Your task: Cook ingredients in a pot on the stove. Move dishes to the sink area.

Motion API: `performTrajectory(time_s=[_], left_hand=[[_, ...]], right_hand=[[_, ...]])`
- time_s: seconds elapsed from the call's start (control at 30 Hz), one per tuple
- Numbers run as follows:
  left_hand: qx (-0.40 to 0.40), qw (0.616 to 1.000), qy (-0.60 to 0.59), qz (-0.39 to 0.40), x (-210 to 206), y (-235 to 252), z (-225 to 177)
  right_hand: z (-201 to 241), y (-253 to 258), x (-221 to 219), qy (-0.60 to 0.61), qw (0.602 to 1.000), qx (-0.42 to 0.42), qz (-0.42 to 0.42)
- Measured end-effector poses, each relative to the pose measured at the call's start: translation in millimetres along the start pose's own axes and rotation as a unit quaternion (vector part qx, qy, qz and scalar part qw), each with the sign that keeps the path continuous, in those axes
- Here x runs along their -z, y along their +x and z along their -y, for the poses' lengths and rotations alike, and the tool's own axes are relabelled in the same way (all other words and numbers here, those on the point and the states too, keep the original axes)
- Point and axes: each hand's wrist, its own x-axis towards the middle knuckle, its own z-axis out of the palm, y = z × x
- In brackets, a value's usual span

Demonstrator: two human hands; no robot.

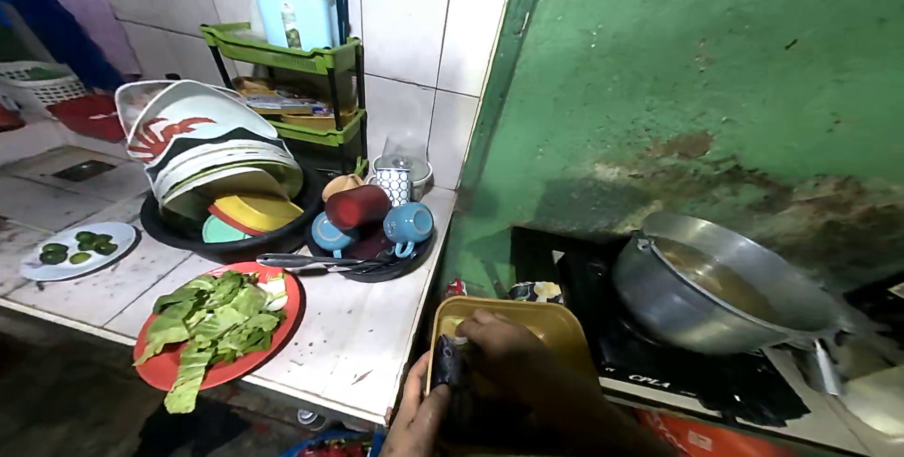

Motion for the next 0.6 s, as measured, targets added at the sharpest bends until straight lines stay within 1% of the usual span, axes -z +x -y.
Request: performTrajectory(time_s=[0.1,0.17,0.3,0.43,0.57,0.6], left_hand=[[0.021,1.0,0.008,-0.002,-4,1,1],[0.036,0.999,0.008,-0.003,-8,0,2],[0.051,0.999,-0.013,-0.004,-18,2,3],[0.054,0.998,-0.016,-0.004,-31,6,0],[0.058,0.998,-0.012,0.007,-43,11,1],[0.056,0.998,-0.008,0.008,-46,13,3]], right_hand=[[-2,1,5,0.004,0.999,-0.034,0.041],[-6,-2,3,0.005,0.999,-0.029,0.039],[-13,-18,-4,0.005,0.999,-0.03,-0.023],[-19,-24,0,0.025,0.998,-0.054,-0.027],[-31,-27,1,0.007,0.997,-0.042,-0.059],[-32,-28,5,0.001,0.998,-0.056,-0.033]])
